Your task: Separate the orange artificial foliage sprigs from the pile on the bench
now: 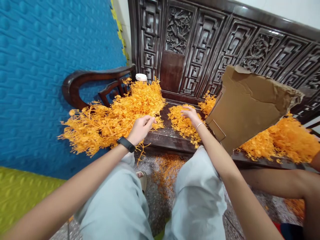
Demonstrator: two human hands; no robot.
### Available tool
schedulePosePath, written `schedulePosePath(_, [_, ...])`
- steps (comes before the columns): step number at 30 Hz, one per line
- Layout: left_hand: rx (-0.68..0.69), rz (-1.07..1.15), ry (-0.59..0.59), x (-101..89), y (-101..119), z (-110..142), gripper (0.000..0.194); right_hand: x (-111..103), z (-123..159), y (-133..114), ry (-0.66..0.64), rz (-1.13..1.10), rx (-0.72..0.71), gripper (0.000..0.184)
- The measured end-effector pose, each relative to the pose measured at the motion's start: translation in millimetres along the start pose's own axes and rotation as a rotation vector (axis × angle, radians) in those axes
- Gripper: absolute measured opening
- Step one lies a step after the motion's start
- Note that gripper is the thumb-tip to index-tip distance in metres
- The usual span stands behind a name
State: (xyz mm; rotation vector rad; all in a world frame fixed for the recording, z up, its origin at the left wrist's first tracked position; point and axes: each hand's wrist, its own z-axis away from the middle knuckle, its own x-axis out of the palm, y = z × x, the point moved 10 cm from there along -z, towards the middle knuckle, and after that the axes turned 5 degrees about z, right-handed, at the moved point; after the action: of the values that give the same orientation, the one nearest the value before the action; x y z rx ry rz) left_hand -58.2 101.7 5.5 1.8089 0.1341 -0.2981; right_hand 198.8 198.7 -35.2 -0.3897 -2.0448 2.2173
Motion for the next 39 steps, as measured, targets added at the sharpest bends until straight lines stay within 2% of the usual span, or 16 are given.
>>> schedulePosePath(2, [0.007, 0.027, -0.004, -1.7, -0.9, -0.5, 0.028, 33.6, 16.8, -14.3, -0.266, 0.046, -0.099, 0.013])
schedulePosePath(4, [0.007, 0.047, -0.008, -1.6, -0.1, -0.8, 0.027, 62.0, 38.9, -26.8, -0.474, 0.070, -0.183, 0.016])
schedulePosePath(8, [0.002, 0.069, -0.027, 3.1, 7.2, 0.6, 0.026, 102.6, 80.9, -36.0, -0.768, 0.031, -0.183, 0.029])
schedulePosePath(11, [0.005, 0.085, -0.058, 8.5, 13.6, 2.4, 0.025, 117.7, 101.3, -36.0, -0.883, -0.041, -0.127, 0.030])
schedulePosePath(18, [-0.001, 0.098, -0.072, 11.7, 18.2, 3.1, 0.024, 117.6, 118.2, -49.1, -0.910, -0.014, -0.220, 0.024])
schedulePosePath(23, [-0.027, 0.104, -0.074, 13.5, 18.5, 4.6, 0.025, 104.7, 111.7, -49.2, -0.811, -0.019, -0.183, 0.025])
schedulePosePath(31, [-0.010, 0.131, -0.058, 13.8, 18.8, 3.3, 0.023, 90.4, 106.9, -48.4, -0.803, -0.140, -0.158, 0.030])
schedulePosePath(35, [-0.017, 0.115, -0.055, 14.7, 19.7, 3.3, 0.022, 83.9, 103.4, -52.7, -0.752, -0.205, -0.162, 0.029])
schedulePosePath(39, [-0.021, 0.108, -0.065, 16.8, 19.5, 3.9, 0.021, 79.2, 97.6, -51.4, -0.694, -0.181, -0.157, 0.031])
